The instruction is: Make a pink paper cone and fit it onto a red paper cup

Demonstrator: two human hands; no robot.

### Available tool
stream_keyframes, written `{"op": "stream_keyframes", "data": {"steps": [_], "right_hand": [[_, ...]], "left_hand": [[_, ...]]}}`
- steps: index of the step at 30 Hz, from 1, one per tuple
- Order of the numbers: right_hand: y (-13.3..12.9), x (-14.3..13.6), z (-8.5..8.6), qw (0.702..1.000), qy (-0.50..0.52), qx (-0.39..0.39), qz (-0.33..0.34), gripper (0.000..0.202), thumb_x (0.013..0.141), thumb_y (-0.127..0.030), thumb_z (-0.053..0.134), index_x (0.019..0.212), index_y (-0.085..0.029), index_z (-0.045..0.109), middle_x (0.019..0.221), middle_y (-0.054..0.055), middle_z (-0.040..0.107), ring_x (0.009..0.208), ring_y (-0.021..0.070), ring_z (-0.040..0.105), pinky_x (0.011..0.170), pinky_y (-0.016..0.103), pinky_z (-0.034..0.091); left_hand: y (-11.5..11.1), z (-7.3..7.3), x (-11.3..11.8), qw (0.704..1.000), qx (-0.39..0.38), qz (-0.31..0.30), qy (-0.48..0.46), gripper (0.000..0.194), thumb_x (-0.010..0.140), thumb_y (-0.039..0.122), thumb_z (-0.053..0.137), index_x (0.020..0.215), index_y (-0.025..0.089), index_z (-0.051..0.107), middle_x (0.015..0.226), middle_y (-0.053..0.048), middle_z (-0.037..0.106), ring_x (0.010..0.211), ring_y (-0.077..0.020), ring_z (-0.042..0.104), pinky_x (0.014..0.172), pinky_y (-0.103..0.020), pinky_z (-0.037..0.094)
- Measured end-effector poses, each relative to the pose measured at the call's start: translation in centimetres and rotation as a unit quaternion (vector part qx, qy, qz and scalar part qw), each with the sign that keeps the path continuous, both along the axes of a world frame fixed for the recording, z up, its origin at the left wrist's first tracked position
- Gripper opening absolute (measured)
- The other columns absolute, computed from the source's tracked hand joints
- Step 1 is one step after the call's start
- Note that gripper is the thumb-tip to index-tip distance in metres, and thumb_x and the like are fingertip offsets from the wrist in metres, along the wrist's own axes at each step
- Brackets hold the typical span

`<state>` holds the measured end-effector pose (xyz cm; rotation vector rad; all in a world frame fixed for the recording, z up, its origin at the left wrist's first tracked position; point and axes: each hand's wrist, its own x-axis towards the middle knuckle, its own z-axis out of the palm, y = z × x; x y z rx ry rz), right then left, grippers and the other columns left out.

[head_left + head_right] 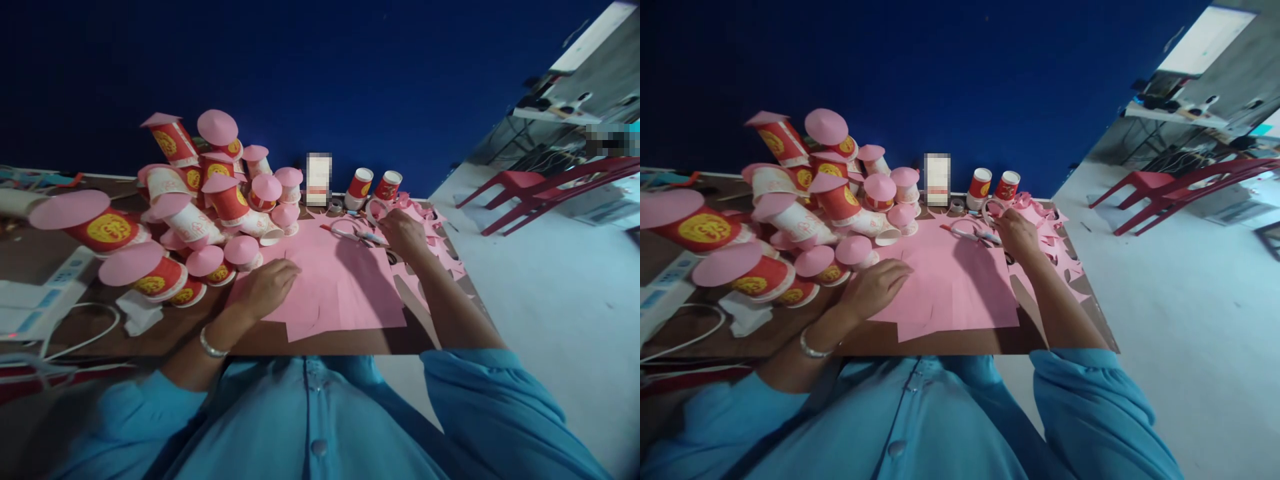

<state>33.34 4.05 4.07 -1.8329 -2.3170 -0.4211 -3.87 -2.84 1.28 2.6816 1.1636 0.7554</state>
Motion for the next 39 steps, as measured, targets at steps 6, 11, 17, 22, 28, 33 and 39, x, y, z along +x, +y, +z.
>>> {"op": "stream_keyframes", "data": {"steps": [6,11,17,22,28,33,39], "right_hand": [[-4.8,-6.7,0.1,0.982,0.047,-0.002,0.185,0.030,0.109,-0.022,0.047,0.102,-0.017,0.077,0.104,0.010,0.074,0.090,0.0196,0.066,0.068,0.030,0.043],[-7.3,-10.8,-2.1,0.951,0.003,-0.053,0.303,0.028,0.108,-0.013,0.046,0.103,-0.016,0.074,0.100,0.009,0.073,0.088,0.0196,0.062,0.066,0.030,0.042],[-7.4,-12.2,-3.3,0.937,0.006,-0.077,0.341,0.026,0.107,-0.011,0.047,0.102,-0.015,0.071,0.103,0.011,0.071,0.089,0.0197,0.060,0.066,0.030,0.044],[-7.0,-12.9,-3.6,0.939,-0.010,-0.094,0.330,0.024,0.106,-0.011,0.049,0.097,-0.015,0.071,0.099,0.011,0.069,0.087,0.0196,0.060,0.066,0.031,0.044],[-6.5,-13.0,-4.3,0.938,-0.005,-0.112,0.328,0.028,0.108,-0.015,0.045,0.096,-0.015,0.070,0.103,0.011,0.070,0.089,0.0196,0.062,0.067,0.031,0.045],[-6.5,-13.0,-4.6,0.937,-0.008,-0.116,0.328,0.029,0.108,-0.013,0.045,0.099,-0.014,0.072,0.102,0.012,0.070,0.090,0.0207,0.062,0.069,0.032,0.048],[-7.2,-12.3,-4.3,0.945,0.010,-0.089,0.316,0.032,0.108,-0.010,0.040,0.110,-0.012,0.072,0.115,0.014,0.072,0.090,0.0202,0.062,0.072,0.033,0.048]], "left_hand": [[3.2,-0.9,0.6,0.997,-0.060,0.054,-0.004,0.033,0.098,0.010,0.046,0.113,0.018,0.074,0.114,-0.009,0.076,0.105,-0.0221,0.073,0.092,-0.037,0.062],[2.9,-1.7,0.8,0.993,-0.063,0.094,-0.028,0.032,0.098,0.011,0.048,0.121,0.019,0.069,0.122,-0.010,0.072,0.113,-0.0226,0.070,0.098,-0.037,0.060],[2.6,-3.1,0.7,0.992,-0.051,0.096,-0.071,0.032,0.100,0.011,0.042,0.122,0.019,0.064,0.122,-0.011,0.070,0.117,-0.0223,0.067,0.105,-0.040,0.056],[2.7,-3.2,0.6,0.990,-0.050,0.103,-0.087,0.031,0.102,0.013,0.041,0.120,0.019,0.066,0.118,-0.010,0.071,0.114,-0.0219,0.068,0.103,-0.039,0.057],[2.6,-3.0,0.4,0.989,-0.038,0.119,-0.076,0.030,0.101,0.013,0.043,0.118,0.019,0.067,0.118,-0.010,0.072,0.113,-0.0222,0.069,0.101,-0.038,0.057],[2.6,-2.9,0.4,0.989,-0.043,0.122,-0.072,0.028,0.101,0.014,0.044,0.117,0.019,0.067,0.117,-0.010,0.072,0.112,-0.0226,0.069,0.100,-0.038,0.058],[2.9,-3.2,0.2,0.989,-0.052,0.114,-0.078,0.027,0.101,0.014,0.045,0.115,0.019,0.067,0.115,-0.009,0.072,0.111,-0.0216,0.070,0.100,-0.037,0.058]]}}
